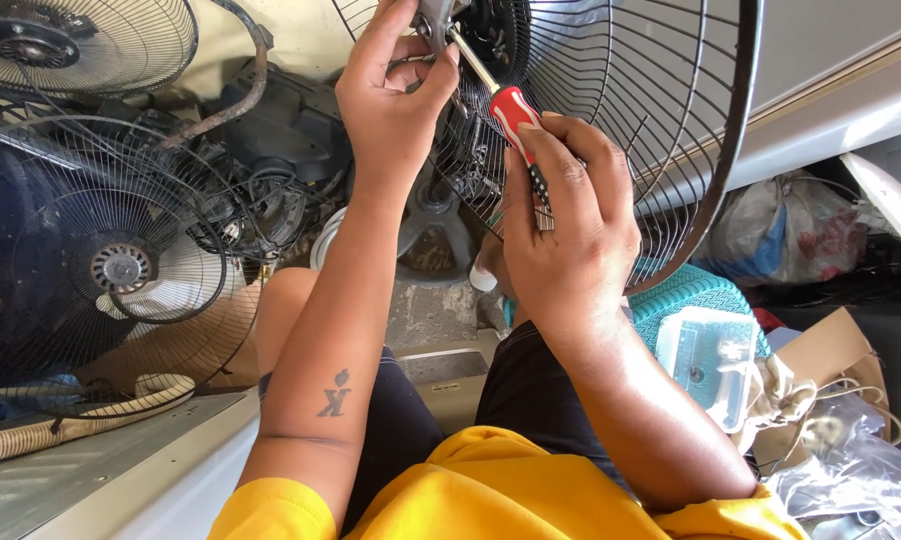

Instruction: The person unscrews a bracket from a fan motor and cleans it thoroughly using a cloth and a brush.

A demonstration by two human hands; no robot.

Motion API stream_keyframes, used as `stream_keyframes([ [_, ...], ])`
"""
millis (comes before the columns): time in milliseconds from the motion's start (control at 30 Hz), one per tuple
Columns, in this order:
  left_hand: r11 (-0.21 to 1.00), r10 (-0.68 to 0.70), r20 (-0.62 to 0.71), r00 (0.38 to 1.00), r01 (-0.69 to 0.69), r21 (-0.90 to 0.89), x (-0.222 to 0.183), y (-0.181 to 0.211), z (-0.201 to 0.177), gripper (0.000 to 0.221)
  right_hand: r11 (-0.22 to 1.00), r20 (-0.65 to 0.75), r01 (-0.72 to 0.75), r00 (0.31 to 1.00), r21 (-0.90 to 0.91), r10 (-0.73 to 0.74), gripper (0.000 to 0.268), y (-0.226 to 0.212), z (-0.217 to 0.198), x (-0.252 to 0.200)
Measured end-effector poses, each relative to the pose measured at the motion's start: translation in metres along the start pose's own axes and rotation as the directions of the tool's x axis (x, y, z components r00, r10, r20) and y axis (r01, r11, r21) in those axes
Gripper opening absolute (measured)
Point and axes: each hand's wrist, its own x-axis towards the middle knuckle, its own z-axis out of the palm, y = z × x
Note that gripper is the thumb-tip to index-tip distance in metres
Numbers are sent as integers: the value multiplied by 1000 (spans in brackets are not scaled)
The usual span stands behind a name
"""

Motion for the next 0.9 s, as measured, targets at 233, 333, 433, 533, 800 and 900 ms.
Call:
stream_keyframes([
  [233,999,34,21,999,-34,3,1,2,-1,44,1000,-1,-12,1000,22,12,16,0,-1,-1],
  [333,1000,10,6,1000,-10,-4,1,2,0,44,1000,-4,-16,1000,-6,16,17,0,-2,-2],
  [433,1000,7,8,1000,-7,-4,0,1,0,44,1000,-1,-26,1000,15,26,15,0,-2,-1],
  [533,1000,20,10,1000,-20,6,1,1,0,44,1000,-4,-16,1000,5,16,15,-1,-3,-1],
  [800,999,36,-10,999,-36,7,1,-2,0,44,999,-11,18,1000,33,-18,16,-10,-10,-1],
  [900,1000,19,-19,1000,-19,12,0,-6,0,45,999,-17,1,1000,37,-1,16,-12,-10,-1],
])
